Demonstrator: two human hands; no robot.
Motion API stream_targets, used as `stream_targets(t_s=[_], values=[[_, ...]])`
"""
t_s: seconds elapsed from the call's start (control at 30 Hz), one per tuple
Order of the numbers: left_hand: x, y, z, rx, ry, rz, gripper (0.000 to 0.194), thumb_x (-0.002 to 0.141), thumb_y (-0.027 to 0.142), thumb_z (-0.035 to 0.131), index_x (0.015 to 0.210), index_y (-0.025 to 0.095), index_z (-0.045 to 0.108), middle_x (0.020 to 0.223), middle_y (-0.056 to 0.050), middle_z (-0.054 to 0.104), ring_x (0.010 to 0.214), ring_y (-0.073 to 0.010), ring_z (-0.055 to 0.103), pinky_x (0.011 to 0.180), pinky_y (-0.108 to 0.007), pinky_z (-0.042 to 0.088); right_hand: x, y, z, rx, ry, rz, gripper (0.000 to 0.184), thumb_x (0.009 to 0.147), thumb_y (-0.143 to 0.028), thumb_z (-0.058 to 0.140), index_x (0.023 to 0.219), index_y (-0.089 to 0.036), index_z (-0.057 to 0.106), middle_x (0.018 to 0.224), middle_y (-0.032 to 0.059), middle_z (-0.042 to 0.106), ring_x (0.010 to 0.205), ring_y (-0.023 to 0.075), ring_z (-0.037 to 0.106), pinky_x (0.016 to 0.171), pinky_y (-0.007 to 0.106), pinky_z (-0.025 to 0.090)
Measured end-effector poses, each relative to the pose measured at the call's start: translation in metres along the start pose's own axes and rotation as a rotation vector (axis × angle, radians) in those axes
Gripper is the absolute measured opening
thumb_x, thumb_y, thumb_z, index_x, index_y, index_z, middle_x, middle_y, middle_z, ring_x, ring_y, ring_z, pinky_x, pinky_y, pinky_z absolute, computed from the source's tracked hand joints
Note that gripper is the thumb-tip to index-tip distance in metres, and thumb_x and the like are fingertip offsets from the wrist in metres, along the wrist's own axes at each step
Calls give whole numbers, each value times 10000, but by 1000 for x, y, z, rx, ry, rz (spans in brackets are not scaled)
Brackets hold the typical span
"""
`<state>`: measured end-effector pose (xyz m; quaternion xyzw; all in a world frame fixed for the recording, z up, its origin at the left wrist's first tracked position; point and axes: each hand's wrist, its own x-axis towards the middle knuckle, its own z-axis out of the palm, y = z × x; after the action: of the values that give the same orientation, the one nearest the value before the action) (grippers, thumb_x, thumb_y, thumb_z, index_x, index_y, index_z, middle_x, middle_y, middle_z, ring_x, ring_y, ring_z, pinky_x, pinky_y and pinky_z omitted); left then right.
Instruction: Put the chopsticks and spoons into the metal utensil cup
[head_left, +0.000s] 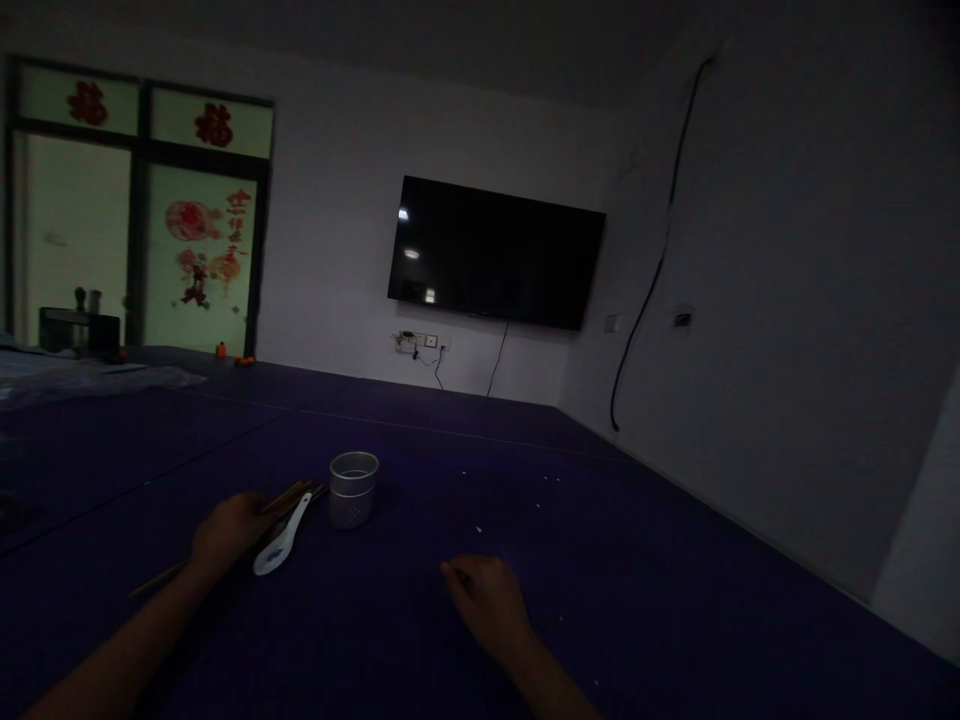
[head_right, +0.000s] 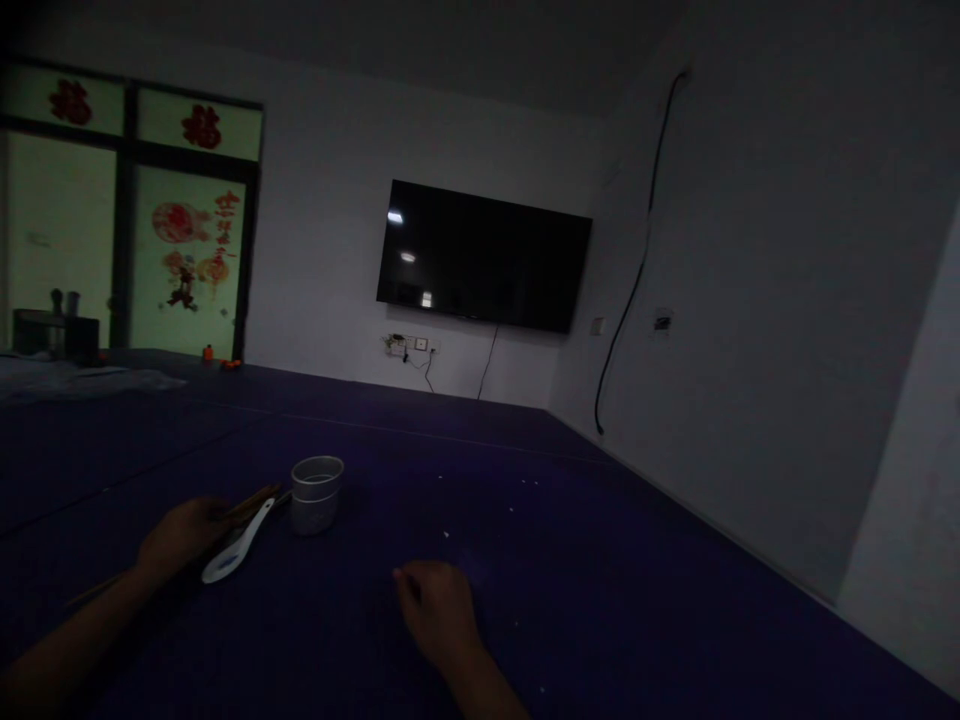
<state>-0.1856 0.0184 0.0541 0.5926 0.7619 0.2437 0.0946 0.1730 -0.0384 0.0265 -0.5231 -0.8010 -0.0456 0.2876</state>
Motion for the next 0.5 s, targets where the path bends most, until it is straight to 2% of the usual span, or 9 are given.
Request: stream_targets(t_s=[0.13,0.5], values=[[1,-1,0,0,-18,11,329,753,430,453,776,196,683,856,-98,724,795,-250,666,551,-274,421,0,0,1,11,1,-3,387,938,-300,407,634,-199,624,611,-7,650,539,103,565,496,225,235],[2,0,4,-52,-17,26,357,765,413,434,854,171,681,886,-109,721,801,-245,670,577,-269,439,0,-1,2,1,11,-31,403,945,-315,392,645,-202,637,618,-5,655,562,112,586,502,237,254]])
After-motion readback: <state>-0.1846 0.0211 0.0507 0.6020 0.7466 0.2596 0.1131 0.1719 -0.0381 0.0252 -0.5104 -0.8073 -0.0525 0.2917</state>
